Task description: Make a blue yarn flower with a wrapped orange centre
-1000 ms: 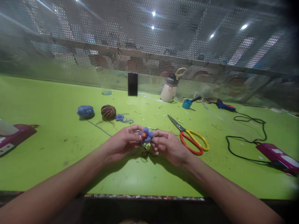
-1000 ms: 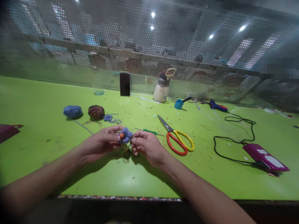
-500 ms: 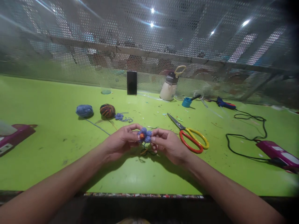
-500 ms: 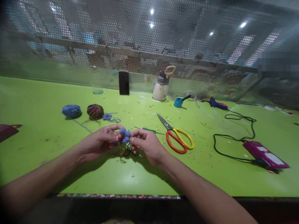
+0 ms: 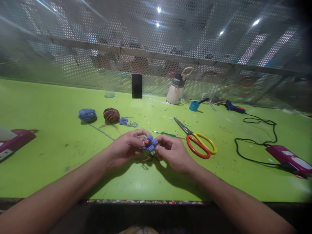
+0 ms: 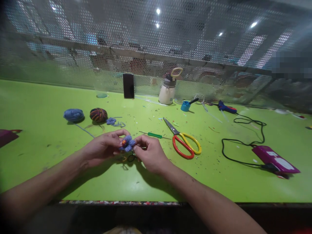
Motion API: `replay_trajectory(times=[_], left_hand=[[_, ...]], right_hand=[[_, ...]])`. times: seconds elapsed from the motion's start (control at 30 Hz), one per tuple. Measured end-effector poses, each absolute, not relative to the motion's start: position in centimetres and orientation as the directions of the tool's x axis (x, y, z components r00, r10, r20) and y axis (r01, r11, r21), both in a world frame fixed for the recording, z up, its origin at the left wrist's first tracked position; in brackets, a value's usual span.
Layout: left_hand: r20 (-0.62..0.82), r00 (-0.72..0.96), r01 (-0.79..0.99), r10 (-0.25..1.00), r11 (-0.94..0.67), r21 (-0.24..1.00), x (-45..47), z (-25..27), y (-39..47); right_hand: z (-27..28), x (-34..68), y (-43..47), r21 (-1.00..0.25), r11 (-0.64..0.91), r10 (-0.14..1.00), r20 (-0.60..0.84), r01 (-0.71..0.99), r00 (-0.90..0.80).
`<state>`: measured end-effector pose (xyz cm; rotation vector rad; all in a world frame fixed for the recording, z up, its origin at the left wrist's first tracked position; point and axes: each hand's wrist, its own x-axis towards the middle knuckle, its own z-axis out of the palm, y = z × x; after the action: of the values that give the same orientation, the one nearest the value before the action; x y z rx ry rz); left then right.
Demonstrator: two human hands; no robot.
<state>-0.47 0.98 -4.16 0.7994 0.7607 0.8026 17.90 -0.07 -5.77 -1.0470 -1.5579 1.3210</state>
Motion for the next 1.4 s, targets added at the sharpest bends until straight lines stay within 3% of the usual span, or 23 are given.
replay_trajectory(times=[0.43, 0.67, 0.87, 1.13, 1.4], left_hand=[[-0.325, 0.398, -0.333, 0.858, 0.465, 0.821, -0.1, -4.0, 0.8], [-0.173, 0.359, -0.408, 0.917, 0.321, 0.854, -0.2, -5.1, 1.5], [-0.090, 0.293, -0.443, 0.952, 0.219, 0.870, -0.1, -5.3, 1.7], [-0.079, 0.223, -0.340, 0.972, 0.153, 0.928, 0.4, -5.1, 1.4], [-0.256, 0.359, -0.242, 0.898, 0.354, 0.903, 0.2, -4.9, 0.9]], right_hand=[[-6.2, 17.7, 0.2, -0.995, 0.081, 0.956, 0.063, 0.051, -0.287], [-6.3, 17.9, 0.6, -0.991, -0.004, 0.975, 0.025, -0.132, -0.221], [-5.8, 17.9, 0.1, -0.993, 0.035, 0.975, 0.060, -0.117, -0.216], [-5.9, 17.8, 0.0, -0.993, 0.044, 0.983, 0.063, -0.111, -0.172], [-5.6, 18.3, 0.4, -0.982, -0.067, 0.960, -0.015, -0.177, -0.279]])
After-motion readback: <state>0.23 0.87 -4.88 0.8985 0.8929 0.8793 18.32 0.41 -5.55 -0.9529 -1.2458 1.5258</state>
